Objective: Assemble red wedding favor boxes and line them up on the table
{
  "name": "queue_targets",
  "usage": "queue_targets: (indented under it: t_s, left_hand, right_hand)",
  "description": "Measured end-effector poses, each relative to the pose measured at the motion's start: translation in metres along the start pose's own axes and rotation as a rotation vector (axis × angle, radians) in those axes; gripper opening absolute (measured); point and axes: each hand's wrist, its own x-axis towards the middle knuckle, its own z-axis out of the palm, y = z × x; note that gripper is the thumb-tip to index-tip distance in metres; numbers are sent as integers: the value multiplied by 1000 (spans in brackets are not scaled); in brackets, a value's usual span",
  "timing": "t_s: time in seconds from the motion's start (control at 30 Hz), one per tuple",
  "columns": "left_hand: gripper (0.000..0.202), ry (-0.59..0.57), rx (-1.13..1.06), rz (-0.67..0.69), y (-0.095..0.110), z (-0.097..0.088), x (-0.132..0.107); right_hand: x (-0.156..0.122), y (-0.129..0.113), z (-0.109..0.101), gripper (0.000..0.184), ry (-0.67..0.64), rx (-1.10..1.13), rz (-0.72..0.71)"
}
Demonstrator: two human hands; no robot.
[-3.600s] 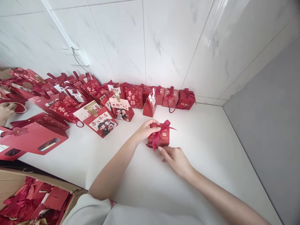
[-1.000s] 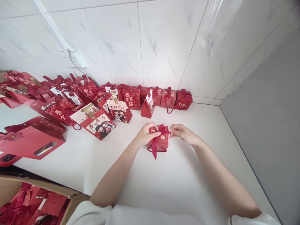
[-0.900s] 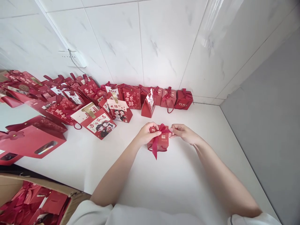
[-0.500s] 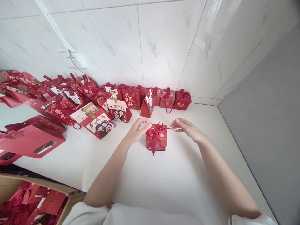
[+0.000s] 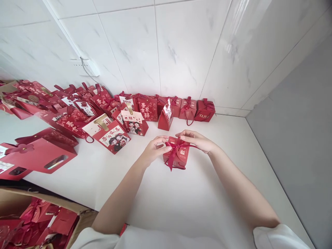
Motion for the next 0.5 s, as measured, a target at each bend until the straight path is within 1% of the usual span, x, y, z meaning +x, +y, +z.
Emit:
queue_targets:
  t_s: [0.07,0.13,0.27,0.33,0.43,0.5]
  left_hand:
    - [22,-41,-46,-21,3,-1,1]
    - [24,-63,-64,-37,6,-2,3]
    - [29,-85,-72,-36,12,-2,6]
    - [29,-104,-64,-24,16,-3,6]
    - [32,-121,-39,-14,20,-6,6]
    - [33,-114,2,-15,20,-7,4]
  right_hand:
    - [0,1,-1,39,12,0,38]
    - [-1,1,-2,42,-6,18,55]
    - [-9,-1,-2,37,-118,62,8]
    - [-15,-3,-2,36,-143,64,-20]
    - [-25,-3,0,30,-146,34,-28]
    - [-31,-1,2,28,-117,-2,-29]
